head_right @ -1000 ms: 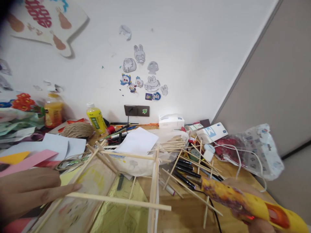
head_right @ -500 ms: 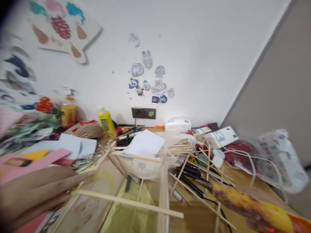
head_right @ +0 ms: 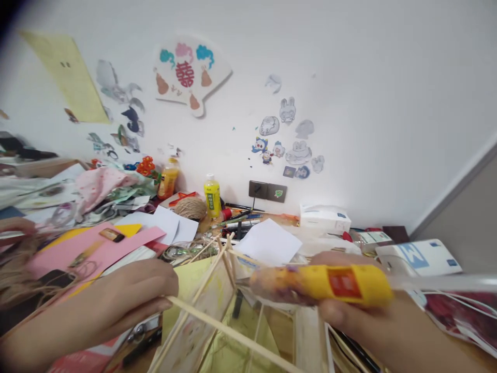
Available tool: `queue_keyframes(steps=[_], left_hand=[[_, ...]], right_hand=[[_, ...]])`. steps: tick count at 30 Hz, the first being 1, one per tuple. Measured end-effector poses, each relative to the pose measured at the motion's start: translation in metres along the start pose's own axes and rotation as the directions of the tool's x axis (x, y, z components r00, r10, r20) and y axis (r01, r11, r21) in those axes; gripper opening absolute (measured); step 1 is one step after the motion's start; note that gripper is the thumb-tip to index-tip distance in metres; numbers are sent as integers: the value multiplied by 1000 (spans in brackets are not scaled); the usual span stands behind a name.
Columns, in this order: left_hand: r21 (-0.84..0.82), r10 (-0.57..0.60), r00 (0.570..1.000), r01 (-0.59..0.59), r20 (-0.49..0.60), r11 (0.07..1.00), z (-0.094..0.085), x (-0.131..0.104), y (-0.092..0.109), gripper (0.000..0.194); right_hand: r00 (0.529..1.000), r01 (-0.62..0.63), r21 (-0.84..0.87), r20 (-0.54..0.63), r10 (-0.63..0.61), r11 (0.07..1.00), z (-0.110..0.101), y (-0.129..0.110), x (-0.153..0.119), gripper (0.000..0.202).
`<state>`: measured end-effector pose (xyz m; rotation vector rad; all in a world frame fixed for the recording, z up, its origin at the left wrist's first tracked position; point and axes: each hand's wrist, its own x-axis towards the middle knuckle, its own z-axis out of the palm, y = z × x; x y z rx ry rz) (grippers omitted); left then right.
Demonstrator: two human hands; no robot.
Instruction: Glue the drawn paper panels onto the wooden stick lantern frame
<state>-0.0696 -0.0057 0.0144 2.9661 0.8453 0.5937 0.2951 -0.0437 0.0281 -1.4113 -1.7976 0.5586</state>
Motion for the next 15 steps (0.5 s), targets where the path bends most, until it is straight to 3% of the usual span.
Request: queue_keyframes(steps=[2,4,9,15], left_hand=[[-14,8,1000,-8,-17,1000,1,-2,-1,15],[-33,12,1000,-12,-21,999,2,-4,-2,15],[-54,19,999,-21,-38,998,2,-5,-3,19],[-41,49,995,-53,-92,998,1,0,-3,16]], right_hand=[[970,2,88,242,-24,996,12,-18,21,43],[943,-28,134,333,-18,991,26,-33,37,47],[918,-46,81,397,10,996,53,-48,54,56],[869,-49,109,494,-12,993,63,-47,62,60]])
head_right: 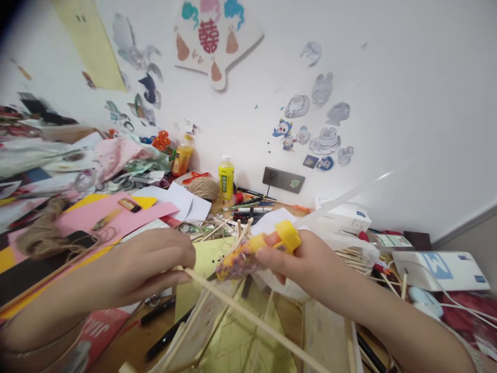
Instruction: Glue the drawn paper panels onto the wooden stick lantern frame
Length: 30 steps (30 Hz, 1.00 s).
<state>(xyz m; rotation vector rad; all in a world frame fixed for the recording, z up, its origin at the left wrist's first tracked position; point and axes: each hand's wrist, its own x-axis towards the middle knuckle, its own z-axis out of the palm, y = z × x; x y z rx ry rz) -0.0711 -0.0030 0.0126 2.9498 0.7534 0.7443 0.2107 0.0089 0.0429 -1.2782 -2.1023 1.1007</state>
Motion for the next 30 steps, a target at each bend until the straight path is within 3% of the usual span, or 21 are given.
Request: queue_keyframes(steps=[6,11,30], left_hand=[[32,14,1000,-13,-21,999,-2,2,2,17],[59,20,1000,-20,-9,998,-4,4,4,21],[85,42,999,-41,-13,996,-5,8,3,25]], right_hand=[[992,-104,26,79,101,994,-2,6,2,65],[991,-132,61,39,130,989,-1,7,2,64],[976,-219,255,72,207,942,1,11,2,62]])
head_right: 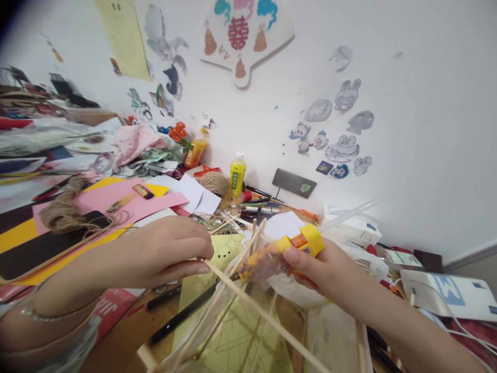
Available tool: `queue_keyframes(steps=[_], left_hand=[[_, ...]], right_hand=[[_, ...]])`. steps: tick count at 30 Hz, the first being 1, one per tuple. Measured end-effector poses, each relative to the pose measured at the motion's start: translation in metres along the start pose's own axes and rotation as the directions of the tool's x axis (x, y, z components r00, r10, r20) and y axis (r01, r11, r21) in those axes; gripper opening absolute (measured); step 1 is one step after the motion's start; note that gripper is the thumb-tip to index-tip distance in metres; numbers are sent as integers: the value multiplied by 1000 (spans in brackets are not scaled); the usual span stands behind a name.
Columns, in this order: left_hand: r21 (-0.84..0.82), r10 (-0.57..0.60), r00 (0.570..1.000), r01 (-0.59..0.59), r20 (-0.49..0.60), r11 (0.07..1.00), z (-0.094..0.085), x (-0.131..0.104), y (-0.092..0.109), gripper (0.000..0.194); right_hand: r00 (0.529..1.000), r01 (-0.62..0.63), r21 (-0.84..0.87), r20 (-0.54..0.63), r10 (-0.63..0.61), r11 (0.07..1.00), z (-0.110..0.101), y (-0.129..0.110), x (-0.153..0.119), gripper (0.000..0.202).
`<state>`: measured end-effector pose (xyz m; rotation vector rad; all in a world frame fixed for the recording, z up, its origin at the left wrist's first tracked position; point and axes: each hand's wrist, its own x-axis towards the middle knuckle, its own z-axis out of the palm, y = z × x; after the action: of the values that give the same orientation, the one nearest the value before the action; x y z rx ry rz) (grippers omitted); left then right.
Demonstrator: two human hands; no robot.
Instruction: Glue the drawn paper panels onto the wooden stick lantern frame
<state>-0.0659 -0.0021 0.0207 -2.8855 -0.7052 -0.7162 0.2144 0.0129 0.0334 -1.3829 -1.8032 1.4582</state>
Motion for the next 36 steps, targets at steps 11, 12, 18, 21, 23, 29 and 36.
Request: queue_keyframes(steps=[11,12,18,21,23,29,36], left_hand=[[-10,8,1000,-8,4,1000,1,0,-1,24],[-10,7,1000,-7,5,1000,0,0,-1,25],[10,5,1000,-6,7,1000,-1,1,0,27],[5,8,1000,-9,12,1000,0,1,-1,27],[6,9,1000,-10,13,1000,0,0,-1,27],[14,-3,1000,2,17,1000,0,0,-1,29],[22,-3,1000,2,11,1000,3,-2,-2,29]], right_hand=[[998,12,-61,-65,-16,998,-2,3,-2,59],[997,13,-72,-69,-18,997,-2,4,-3,58],[1000,5,-5,-30,-6,1000,-2,7,-5,57],[1000,-2,10,10,2,1000,0,6,-4,57],[1000,-8,10,7,8,1000,0,5,-3,58],[998,31,-90,-49,-35,995,-3,8,-3,58],[995,39,-154,-87,-53,987,-6,8,-5,54]])
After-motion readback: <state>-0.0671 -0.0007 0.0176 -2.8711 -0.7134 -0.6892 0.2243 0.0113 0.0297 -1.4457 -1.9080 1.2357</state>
